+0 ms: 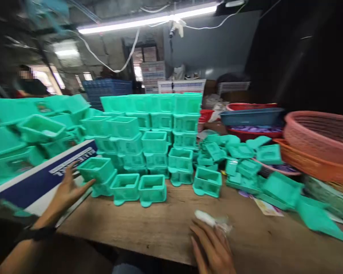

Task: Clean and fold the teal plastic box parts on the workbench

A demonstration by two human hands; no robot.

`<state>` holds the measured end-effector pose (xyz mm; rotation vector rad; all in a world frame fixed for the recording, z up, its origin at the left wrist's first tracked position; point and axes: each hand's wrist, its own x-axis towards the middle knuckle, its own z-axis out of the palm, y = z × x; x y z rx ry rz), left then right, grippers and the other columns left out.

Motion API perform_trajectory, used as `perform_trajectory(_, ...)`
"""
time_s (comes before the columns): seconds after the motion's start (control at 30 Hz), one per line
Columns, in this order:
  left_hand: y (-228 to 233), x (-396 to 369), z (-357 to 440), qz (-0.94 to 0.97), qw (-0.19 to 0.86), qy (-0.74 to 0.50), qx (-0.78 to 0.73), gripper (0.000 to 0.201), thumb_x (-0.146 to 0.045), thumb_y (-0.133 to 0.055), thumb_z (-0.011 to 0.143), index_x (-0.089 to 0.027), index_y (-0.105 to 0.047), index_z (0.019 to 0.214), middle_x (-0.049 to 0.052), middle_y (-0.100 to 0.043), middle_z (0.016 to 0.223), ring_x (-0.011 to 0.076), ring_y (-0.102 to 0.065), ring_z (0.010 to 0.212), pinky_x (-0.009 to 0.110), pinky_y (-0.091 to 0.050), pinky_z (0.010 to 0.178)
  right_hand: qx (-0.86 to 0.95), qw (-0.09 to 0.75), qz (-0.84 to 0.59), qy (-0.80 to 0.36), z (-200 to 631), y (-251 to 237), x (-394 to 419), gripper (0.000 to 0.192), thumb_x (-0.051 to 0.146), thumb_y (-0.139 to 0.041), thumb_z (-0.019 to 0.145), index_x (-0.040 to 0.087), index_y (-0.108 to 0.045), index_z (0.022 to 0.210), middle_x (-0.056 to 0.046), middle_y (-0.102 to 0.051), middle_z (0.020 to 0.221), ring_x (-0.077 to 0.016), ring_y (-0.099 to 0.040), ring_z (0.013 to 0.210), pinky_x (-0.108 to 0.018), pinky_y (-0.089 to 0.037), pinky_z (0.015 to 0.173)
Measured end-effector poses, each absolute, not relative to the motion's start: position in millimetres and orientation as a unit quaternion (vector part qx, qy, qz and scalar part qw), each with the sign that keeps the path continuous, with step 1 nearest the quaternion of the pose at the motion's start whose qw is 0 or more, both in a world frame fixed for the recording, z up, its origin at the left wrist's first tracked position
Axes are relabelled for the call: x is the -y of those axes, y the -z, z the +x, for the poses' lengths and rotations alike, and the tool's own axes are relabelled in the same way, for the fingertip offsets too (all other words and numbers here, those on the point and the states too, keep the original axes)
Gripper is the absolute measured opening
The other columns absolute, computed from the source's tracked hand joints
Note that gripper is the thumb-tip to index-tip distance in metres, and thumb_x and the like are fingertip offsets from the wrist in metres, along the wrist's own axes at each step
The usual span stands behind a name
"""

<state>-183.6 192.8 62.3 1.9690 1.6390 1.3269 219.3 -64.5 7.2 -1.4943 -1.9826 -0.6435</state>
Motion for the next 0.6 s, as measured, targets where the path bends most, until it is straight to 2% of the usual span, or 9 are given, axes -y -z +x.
perform_trajectory(0.03,-63,-187,-180,0.655,0.052,-0.483,-0.579,0.084,-0.053,-0.066,0.068,-0.014,-0.043,0.139,0.018,-0.058,0.136,0.0448,-0.059,0.123,0.068,-0.050,0.107,0.716,0.300,-0.582,0.244,222,-13,60,0.029,0.031,-0.041,0.107,0.024,-0.061,0.126,0.000,-0.073,0.123,-0.0169,-0.068,0.115,-0.030,-0.046,0.103)
perform_trajectory(0.1,-66,-168,-168,0.623,-0.077,-0.533,-0.568,0.073,-0.055,-0.060,0.080,-0.019,-0.047,0.142,0.015,-0.057,0.142,0.0466,-0.054,0.132,0.072,-0.049,0.108,0.658,0.326,-0.631,0.249,234,-18,45,0.028,0.032,-0.038,0.108,0.025,-0.060,0.125,-0.001,-0.073,0.121,-0.0191,-0.068,0.114,-0.037,-0.044,0.106)
perform_trajectory(0.13,-67,-155,-158,0.606,-0.134,-0.567,-0.541,0.071,-0.055,-0.062,0.080,-0.020,-0.051,0.141,0.014,-0.060,0.139,0.0475,-0.056,0.129,0.073,-0.052,0.104,0.635,0.333,-0.652,0.248,244,-18,36,0.029,0.033,-0.037,0.108,0.025,-0.059,0.125,-0.003,-0.072,0.123,-0.0213,-0.067,0.114,-0.041,-0.045,0.105)
perform_trajectory(0.2,-66,-129,-136,0.632,-0.157,-0.580,-0.489,0.065,-0.050,-0.064,0.086,-0.021,-0.051,0.143,0.011,-0.061,0.141,0.0432,-0.057,0.130,0.069,-0.051,0.109,0.592,0.340,-0.690,0.239,265,-15,18,0.033,0.034,-0.036,0.106,0.023,-0.060,0.125,-0.008,-0.069,0.128,-0.0260,-0.065,0.117,-0.047,-0.050,0.101)
perform_trajectory(0.3,-53,-97,-99,0.694,-0.127,-0.577,-0.410,0.052,-0.042,-0.067,0.089,-0.018,-0.058,0.134,0.014,-0.067,0.131,0.0388,-0.065,0.120,0.060,-0.053,0.105,0.538,0.333,-0.739,0.233,297,-8,1,0.039,0.030,-0.035,0.101,0.015,-0.062,0.124,-0.017,-0.066,0.129,-0.0286,-0.063,0.119,-0.046,-0.055,0.096)
perform_trajectory(0.37,-35,-82,-76,0.749,-0.075,-0.551,-0.361,0.042,-0.037,-0.067,0.091,-0.017,-0.060,0.127,0.014,-0.069,0.124,0.0339,-0.069,0.112,0.050,-0.057,0.099,0.501,0.311,-0.770,0.244,315,-6,-3,0.040,0.024,-0.034,0.098,0.011,-0.063,0.124,-0.019,-0.066,0.128,-0.0316,-0.062,0.117,-0.050,-0.054,0.094)
perform_trajectory(0.43,-13,-70,-54,0.804,-0.008,-0.500,-0.323,0.034,-0.029,-0.061,0.095,-0.018,-0.058,0.127,0.012,-0.067,0.125,0.0273,-0.068,0.114,0.040,-0.057,0.100,0.463,0.281,-0.802,0.252,332,-5,-2,0.041,0.017,-0.035,0.096,0.010,-0.065,0.122,-0.021,-0.064,0.131,-0.0390,-0.061,0.114,-0.060,-0.049,0.090)
perform_trajectory(0.5,8,-59,-34,0.829,0.043,-0.471,-0.300,0.032,-0.023,-0.056,0.098,-0.020,-0.055,0.130,0.011,-0.065,0.129,0.0236,-0.066,0.119,0.035,-0.057,0.102,0.438,0.248,-0.826,0.255,348,-6,2,0.039,0.014,-0.038,0.093,0.010,-0.069,0.117,-0.023,-0.063,0.133,-0.0461,-0.057,0.114,-0.066,-0.042,0.088)
perform_trajectory(0.6,25,-46,-8,0.847,0.079,-0.456,-0.264,0.033,-0.017,-0.051,0.098,-0.021,-0.054,0.131,0.012,-0.064,0.131,0.0224,-0.064,0.123,0.032,-0.059,0.102,0.446,0.215,-0.832,0.249,368,-11,9,0.032,0.015,-0.045,0.093,0.014,-0.074,0.104,-0.021,-0.067,0.126,-0.0487,-0.049,0.121,-0.064,-0.033,0.092)
